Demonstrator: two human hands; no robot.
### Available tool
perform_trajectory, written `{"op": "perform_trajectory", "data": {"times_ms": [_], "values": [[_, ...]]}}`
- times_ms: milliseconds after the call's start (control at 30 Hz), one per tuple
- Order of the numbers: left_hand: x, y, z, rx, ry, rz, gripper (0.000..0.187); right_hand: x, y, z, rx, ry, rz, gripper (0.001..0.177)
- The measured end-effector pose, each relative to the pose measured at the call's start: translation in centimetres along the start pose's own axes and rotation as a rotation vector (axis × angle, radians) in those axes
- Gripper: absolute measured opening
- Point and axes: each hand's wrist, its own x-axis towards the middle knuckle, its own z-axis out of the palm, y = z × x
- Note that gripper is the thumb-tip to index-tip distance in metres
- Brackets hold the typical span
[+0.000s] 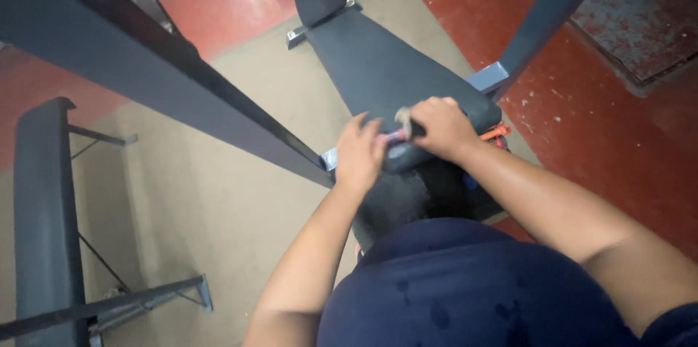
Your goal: Wiping down small colorful dumbbells with a cloth in a gym setting.
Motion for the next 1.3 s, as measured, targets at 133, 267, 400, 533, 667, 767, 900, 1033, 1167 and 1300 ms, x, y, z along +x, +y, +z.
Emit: {"op": "perform_trajectory", "data": {"times_ms": [133, 267, 400, 533, 667, 767, 900, 1033, 1167, 1300], "values": [[-0.6, 1.3, 0.6, 0.185, -0.114, 0.226, 0.051, 0.1, 5.4, 6.4, 0.422, 0.262, 0.272, 0.038], [1.1, 0.9, 1.5, 0.340, -0.287, 0.167, 0.056, -1.3, 8.5, 8.4, 0.991, 0.396, 0.377, 0.050], [2.6, 1.3, 2.1, 0.362, -0.425, 0.131, 0.056, -3.2, 10.0, 8.1, 1.734, 0.580, 0.684, 0.059], [2.2, -0.3, 2.8, 0.309, -0.428, 0.133, 0.052, -6.4, 7.5, 3.7, 2.010, 0.617, 0.718, 0.062], [2.8, 0.3, 3.0, 0.106, -0.293, 0.082, 0.045, -7.6, 6.7, 3.7, 1.875, 0.597, 0.785, 0.060], [3.3, 2.9, 2.8, -0.104, -0.177, 0.026, 0.042, -7.3, 6.5, 6.7, 1.408, 0.390, 0.700, 0.057], [5.8, 8.0, -0.5, -0.393, -0.098, 0.050, 0.038, -4.0, 1.6, 4.2, 1.081, 0.327, 0.062, 0.038], [5.3, 6.1, 0.9, -0.303, -0.183, 0.116, 0.038, -2.4, 2.2, 4.8, 1.242, 0.249, -0.017, 0.046], [2.8, 3.9, 2.5, -0.254, -0.242, 0.158, 0.042, -2.5, 0.5, 4.2, 1.107, 0.310, 0.034, 0.063], [4.9, 5.7, -2.2, -0.121, -0.417, 0.160, 0.043, -2.2, 0.7, 3.7, 1.051, 0.317, 0.017, 0.059]]}}
